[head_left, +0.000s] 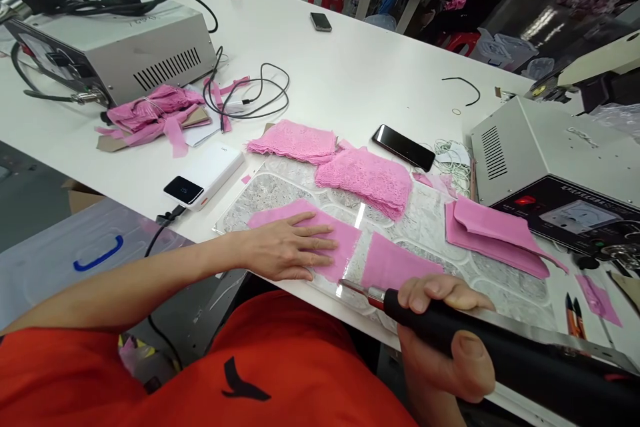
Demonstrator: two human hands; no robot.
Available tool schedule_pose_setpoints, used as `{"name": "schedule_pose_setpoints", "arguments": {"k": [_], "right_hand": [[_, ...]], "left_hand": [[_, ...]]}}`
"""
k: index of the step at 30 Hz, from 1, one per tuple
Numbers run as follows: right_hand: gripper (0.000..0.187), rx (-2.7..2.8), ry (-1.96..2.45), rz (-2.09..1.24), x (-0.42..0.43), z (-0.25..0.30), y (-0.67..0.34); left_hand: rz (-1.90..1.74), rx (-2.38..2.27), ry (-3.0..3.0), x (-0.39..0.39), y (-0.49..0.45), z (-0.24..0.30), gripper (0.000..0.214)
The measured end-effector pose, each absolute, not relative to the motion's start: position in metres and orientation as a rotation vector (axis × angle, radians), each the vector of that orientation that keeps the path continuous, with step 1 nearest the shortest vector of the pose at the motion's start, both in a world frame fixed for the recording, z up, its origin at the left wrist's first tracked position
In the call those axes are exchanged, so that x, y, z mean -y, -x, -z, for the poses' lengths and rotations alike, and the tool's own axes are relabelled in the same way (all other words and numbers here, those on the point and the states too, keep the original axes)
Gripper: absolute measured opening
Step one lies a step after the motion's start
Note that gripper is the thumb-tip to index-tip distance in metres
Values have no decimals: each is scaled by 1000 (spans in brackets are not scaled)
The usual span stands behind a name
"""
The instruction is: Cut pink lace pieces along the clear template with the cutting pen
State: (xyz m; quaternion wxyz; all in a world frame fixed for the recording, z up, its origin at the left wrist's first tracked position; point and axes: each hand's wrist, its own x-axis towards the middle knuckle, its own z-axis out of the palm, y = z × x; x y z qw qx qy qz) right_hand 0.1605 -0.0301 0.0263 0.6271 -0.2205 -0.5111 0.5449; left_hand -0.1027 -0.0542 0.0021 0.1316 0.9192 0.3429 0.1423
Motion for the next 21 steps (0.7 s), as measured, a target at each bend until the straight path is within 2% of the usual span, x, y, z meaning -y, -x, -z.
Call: {"name": "schedule_pose_setpoints", "arguments": {"k": [5,11,21], "right_hand": [[10,1223,514,-1238,31,-27,-162],[13,1190,601,-1226,30,-28,-161],[28,973,653,-1252,19,-37,-133]], "left_hand": [[-442,-990,-2628,55,101,-1,41],[-428,-1025,-2580,55,107,-14,42],[-460,-1376,-2468,85,180,-14,59]]}}
